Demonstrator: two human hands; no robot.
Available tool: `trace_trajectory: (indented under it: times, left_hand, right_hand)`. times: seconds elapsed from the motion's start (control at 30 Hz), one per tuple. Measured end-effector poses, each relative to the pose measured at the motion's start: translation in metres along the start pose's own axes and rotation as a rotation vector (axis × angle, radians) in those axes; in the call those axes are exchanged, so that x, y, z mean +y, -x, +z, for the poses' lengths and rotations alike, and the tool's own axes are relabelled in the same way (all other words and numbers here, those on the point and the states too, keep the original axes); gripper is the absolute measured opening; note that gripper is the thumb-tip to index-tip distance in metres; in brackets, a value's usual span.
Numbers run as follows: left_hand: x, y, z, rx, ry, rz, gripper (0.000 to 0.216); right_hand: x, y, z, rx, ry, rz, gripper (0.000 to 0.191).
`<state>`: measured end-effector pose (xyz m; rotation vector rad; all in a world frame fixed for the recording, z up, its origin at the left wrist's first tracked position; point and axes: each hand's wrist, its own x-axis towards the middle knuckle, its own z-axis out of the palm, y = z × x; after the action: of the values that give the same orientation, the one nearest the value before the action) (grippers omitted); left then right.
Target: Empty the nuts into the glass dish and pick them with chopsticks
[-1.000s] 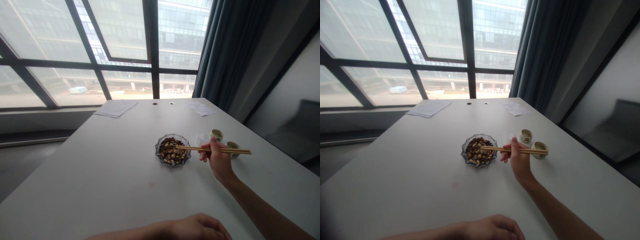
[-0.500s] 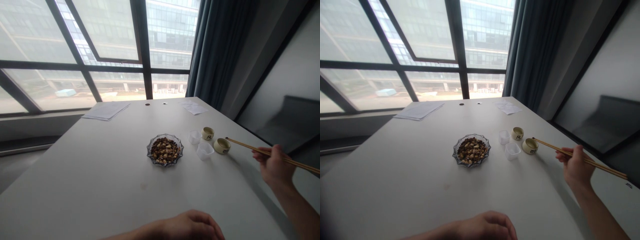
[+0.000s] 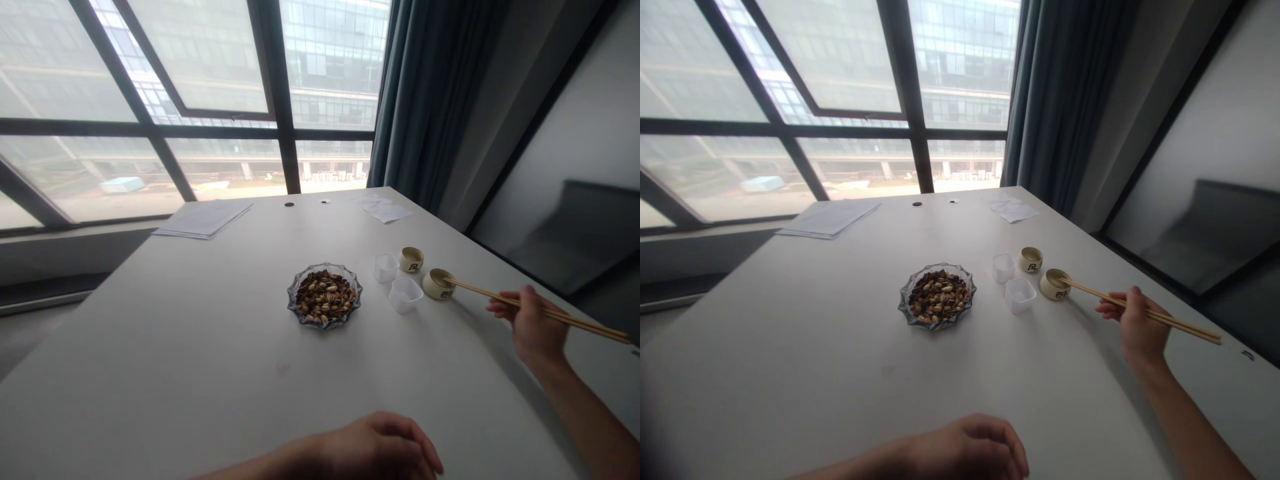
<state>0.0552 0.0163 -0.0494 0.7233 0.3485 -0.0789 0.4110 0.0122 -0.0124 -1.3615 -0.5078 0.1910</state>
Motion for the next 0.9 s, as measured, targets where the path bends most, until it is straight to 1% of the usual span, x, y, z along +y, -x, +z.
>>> trace_trajectory:
  times: [0.1,0.17,0.2,0.27,0.33,0.43,0.53,0.63,0.7,0.77,0.9]
  left_hand:
    - [0.0,0.0,0.001,0.009,-0.007,-0.001,0.039]
    - [0.001,0.0,0.002,0.012,-0.014,0.003,0.039]
    - [0.002,0.0,0.003,0.01,-0.015,0.008,0.04]
    - [0.003,0.001,0.004,0.01,-0.011,0.016,0.041]
    - [0.003,0.001,0.005,0.013,-0.008,0.014,0.041]
    - [0.003,0.001,0.005,0.017,-0.011,0.021,0.04]
    - [0.001,0.002,0.007,0.039,-0.026,0.041,0.04]
    - [0.001,0.005,0.01,0.076,-0.047,0.06,0.045]
    - [0.001,0.005,0.011,0.071,-0.061,0.075,0.049]
    - [0.001,0.003,0.01,0.042,-0.081,0.091,0.052]
    - [-0.005,-0.01,-0.001,-0.022,-0.139,0.115,0.062]
  right_hand:
    - [-0.008,0.006,0.005,0.026,-0.022,-0.033,0.038]
    - [-0.021,0.015,0.013,0.026,-0.046,-0.063,0.037]
    - [-0.029,0.021,0.019,0.006,-0.057,-0.081,0.038]
    - [-0.047,0.039,0.036,-0.073,-0.067,-0.123,0.039]
    - [-0.063,0.061,0.058,-0.217,-0.053,-0.15,0.038]
    - [-0.077,0.096,0.094,-0.5,-0.081,-0.204,0.039]
    - [-0.078,0.125,0.127,-0.798,-0.064,-0.293,0.036]
    - [-0.074,0.142,0.155,-1.063,0.022,-0.469,0.037]
    - [-0.073,0.148,0.171,-1.185,0.077,-0.6,0.041]
    - [-0.073,0.151,0.185,-1.273,0.115,-0.705,0.043]
    - [-0.07,0.152,0.202,-1.364,0.15,-0.805,0.039]
